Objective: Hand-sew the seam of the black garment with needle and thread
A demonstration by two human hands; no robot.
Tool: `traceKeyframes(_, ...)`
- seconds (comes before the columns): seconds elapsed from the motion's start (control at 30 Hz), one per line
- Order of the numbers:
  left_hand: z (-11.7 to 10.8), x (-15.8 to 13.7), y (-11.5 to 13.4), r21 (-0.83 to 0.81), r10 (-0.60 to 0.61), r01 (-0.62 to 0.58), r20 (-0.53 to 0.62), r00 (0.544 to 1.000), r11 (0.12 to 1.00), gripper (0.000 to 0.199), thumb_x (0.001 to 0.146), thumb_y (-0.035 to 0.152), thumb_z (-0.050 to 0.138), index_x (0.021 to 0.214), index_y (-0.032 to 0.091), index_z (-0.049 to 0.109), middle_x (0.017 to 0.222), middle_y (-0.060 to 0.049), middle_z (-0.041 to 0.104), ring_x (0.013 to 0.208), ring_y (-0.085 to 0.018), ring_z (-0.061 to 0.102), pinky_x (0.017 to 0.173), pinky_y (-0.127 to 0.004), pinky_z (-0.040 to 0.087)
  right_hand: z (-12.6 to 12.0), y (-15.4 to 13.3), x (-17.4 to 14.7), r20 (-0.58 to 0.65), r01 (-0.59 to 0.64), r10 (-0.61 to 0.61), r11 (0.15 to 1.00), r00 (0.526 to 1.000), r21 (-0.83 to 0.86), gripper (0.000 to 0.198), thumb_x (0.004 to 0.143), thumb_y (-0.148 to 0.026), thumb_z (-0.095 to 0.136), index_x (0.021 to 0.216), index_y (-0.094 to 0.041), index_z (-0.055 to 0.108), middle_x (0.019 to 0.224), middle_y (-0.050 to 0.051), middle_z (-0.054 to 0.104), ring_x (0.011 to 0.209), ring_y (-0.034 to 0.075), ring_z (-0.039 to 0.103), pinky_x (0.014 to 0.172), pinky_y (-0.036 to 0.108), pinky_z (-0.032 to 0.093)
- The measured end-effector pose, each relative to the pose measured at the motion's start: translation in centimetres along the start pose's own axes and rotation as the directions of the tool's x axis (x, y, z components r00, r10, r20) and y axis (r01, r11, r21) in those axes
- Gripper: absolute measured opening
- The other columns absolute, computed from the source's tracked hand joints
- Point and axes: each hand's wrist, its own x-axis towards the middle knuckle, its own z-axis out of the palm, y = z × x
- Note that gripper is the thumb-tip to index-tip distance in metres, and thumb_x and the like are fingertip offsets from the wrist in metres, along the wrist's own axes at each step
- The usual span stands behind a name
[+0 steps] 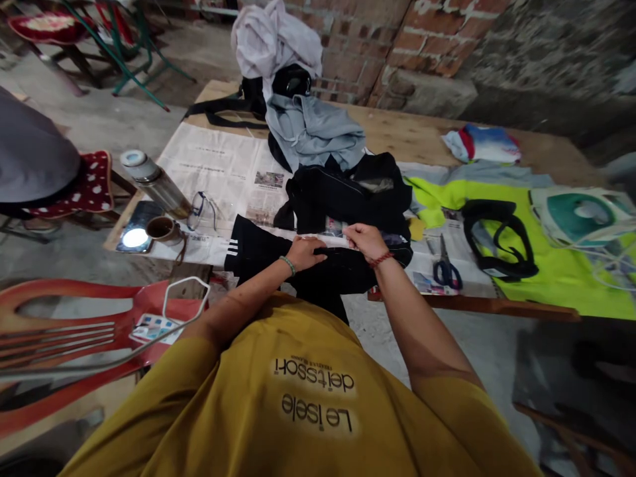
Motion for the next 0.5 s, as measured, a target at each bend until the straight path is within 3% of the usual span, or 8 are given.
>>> traceKeyframes(0.2, 1.4, -1.4, -0.7, -0.062, -0.001, -0.006, -0.113, 0.994, 0.998, 0.013, 0.077, 0.023, 0.068, 0.089, 0.022, 0.072, 0.093, -0.003, 0.070, 0.095, -0.020, 0.061, 0.093, -0.038, 0.034, 0.8, 0.3, 0.2, 0.056, 0.046, -0.032, 0.965, 0.998, -0.260, 0.025, 0.069, -0.042, 0.063, 0.065, -0.017, 0.062, 0.041, -0.005, 0.047, 0.040, 0.007, 0.040, 0.045, 0.021, 0.029)
traceKeyframes(0.5, 1.9, -2.0, -0.8, -0.100, 0.011, -0.025, -0.140, 0.990, 0.995, 0.015, 0.078, 0.029, 0.069, 0.090, 0.022, 0.071, 0.092, -0.003, 0.070, 0.092, -0.019, 0.062, 0.094, -0.037, 0.033, 0.4, -0.7, -0.4, 0.238, 0.072, 0.019, 0.927, 0.971, -0.368, 0.020, 0.067, -0.036, 0.063, 0.060, -0.017, 0.060, 0.042, -0.006, 0.046, 0.038, 0.006, 0.039, 0.040, 0.020, 0.026)
